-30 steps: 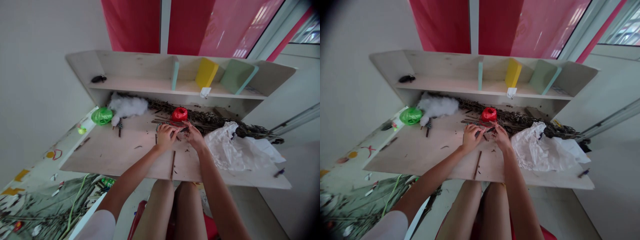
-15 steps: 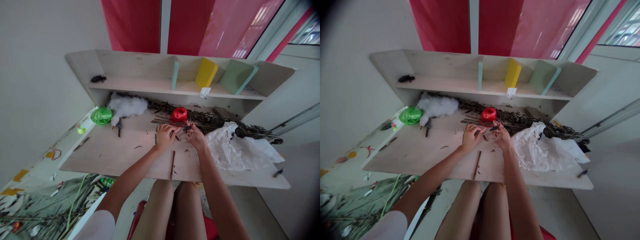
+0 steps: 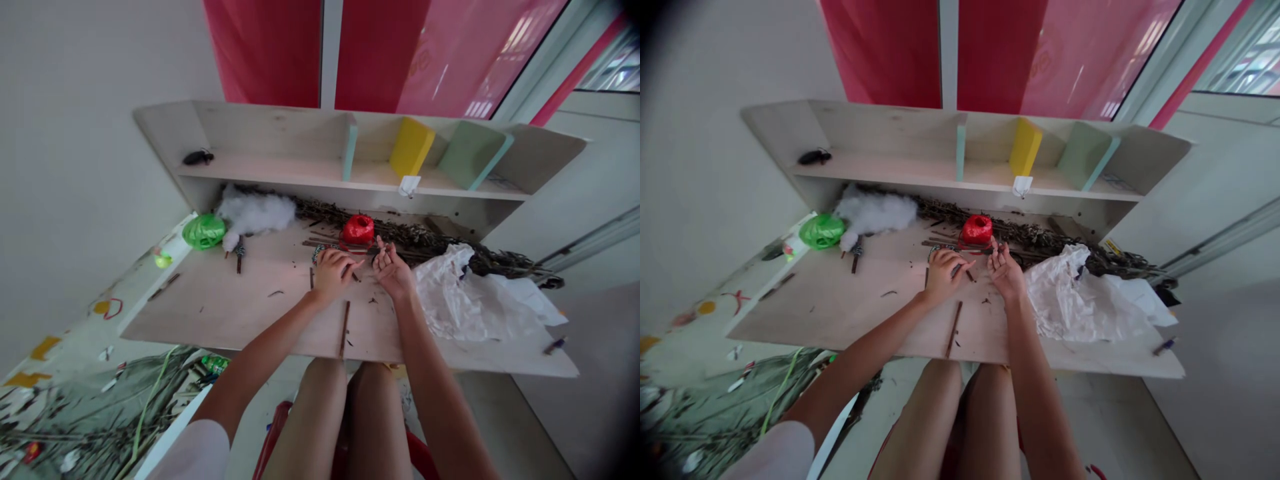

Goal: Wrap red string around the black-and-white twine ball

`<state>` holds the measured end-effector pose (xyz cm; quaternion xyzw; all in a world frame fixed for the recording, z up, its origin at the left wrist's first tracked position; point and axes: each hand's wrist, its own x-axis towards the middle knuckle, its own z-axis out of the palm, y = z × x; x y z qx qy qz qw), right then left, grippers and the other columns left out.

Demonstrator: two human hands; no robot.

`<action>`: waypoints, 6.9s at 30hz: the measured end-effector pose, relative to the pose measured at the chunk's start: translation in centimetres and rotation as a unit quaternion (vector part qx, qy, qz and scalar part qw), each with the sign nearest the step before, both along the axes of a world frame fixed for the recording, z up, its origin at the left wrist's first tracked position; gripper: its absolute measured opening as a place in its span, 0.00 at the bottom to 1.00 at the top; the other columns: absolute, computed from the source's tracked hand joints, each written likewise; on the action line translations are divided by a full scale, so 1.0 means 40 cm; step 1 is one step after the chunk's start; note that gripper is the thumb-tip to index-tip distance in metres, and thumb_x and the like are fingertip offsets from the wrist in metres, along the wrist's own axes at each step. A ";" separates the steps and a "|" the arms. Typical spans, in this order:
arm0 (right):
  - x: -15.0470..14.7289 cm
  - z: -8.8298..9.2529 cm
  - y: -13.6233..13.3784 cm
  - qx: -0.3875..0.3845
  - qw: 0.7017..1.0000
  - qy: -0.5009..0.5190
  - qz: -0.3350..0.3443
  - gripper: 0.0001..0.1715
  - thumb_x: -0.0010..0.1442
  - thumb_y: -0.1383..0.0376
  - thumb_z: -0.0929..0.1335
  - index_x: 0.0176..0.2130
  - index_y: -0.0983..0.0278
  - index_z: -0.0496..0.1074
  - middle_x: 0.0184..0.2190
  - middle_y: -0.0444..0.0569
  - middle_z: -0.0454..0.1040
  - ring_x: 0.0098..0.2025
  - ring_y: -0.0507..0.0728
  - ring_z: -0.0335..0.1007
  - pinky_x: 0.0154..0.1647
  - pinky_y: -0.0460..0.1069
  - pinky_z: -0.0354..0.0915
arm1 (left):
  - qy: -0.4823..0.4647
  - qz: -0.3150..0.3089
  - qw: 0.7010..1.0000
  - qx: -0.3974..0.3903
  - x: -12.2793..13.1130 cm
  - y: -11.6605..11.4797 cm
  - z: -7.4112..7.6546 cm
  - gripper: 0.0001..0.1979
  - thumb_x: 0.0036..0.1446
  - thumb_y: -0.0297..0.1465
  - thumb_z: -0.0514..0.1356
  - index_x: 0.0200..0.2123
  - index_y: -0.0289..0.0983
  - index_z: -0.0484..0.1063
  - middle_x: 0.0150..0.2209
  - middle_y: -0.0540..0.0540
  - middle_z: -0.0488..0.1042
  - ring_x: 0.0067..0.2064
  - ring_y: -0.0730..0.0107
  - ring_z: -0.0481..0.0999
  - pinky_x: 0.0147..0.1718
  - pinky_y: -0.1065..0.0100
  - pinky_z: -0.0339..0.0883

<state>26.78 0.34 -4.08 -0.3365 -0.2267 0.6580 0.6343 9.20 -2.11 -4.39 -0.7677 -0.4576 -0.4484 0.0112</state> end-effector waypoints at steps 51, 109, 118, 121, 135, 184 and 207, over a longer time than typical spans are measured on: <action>0.026 -0.016 0.014 -0.069 0.987 0.089 -0.110 0.06 0.59 0.68 0.66 0.34 0.58 0.72 0.22 0.33 0.74 0.20 0.42 0.66 0.28 0.38 0.66 | -0.125 0.119 0.984 0.032 -0.055 0.053 0.008 0.12 0.59 0.39 0.56 0.28 0.40 0.72 0.30 0.48 0.76 0.39 0.65 0.70 0.43 0.62 0.56; 0.067 -0.035 0.027 -0.019 0.971 0.117 -0.206 0.06 0.59 0.70 0.65 0.33 0.64 0.72 0.36 0.43 0.77 0.35 0.44 0.73 0.41 0.39 0.70 | -0.644 0.144 0.721 -0.210 -0.184 0.113 0.033 0.09 0.48 0.37 0.56 0.23 0.39 0.61 0.21 0.53 0.65 0.30 0.73 0.72 0.31 0.71 0.64; 0.066 -0.030 0.024 -0.032 0.968 0.133 -0.211 0.10 0.61 0.72 0.63 0.33 0.64 0.72 0.33 0.43 0.77 0.34 0.43 0.74 0.42 0.39 0.70 | -0.682 -0.023 0.672 -0.289 -0.195 0.097 0.054 0.19 0.50 0.44 0.57 0.22 0.40 0.52 0.20 0.52 0.63 0.34 0.69 0.75 0.38 0.66 0.68; 0.064 -0.026 0.022 -0.027 0.967 0.136 -0.212 0.10 0.61 0.72 0.63 0.33 0.65 0.72 0.30 0.42 0.77 0.32 0.42 0.73 0.39 0.37 0.70 | -0.697 -0.006 0.655 -0.293 -0.192 0.099 0.050 0.18 0.50 0.42 0.58 0.21 0.40 0.53 0.17 0.56 0.57 0.23 0.76 0.69 0.32 0.70 0.67; 0.062 -0.024 0.024 -0.044 0.969 0.140 -0.199 0.11 0.62 0.73 0.62 0.33 0.66 0.72 0.31 0.43 0.77 0.32 0.44 0.73 0.42 0.39 0.69 | -0.353 0.097 0.894 -0.256 -0.151 0.089 0.002 0.19 0.54 0.44 0.57 0.19 0.38 0.61 0.16 0.54 0.61 0.20 0.76 0.62 0.23 0.72 0.55; 0.051 -0.008 0.012 -0.057 0.984 0.025 -0.168 0.09 0.55 0.65 0.67 0.38 0.60 0.73 0.39 0.40 0.77 0.20 0.42 0.63 0.20 0.39 0.61 | -0.138 -0.065 0.956 -0.249 -0.113 0.052 0.002 0.39 0.38 0.38 0.70 0.55 0.38 0.63 0.53 0.38 0.68 0.56 0.53 0.66 0.57 0.55 0.56; -0.065 -0.005 -0.025 0.142 0.907 -0.392 -0.059 0.24 0.47 0.46 0.70 0.26 0.65 0.71 0.19 0.42 0.68 0.20 0.48 0.58 0.20 0.44 0.56 | -0.433 -0.197 0.802 -0.362 -0.053 0.030 0.036 0.39 0.34 0.32 0.72 0.53 0.41 0.65 0.56 0.40 0.67 0.52 0.59 0.71 0.53 0.59 0.64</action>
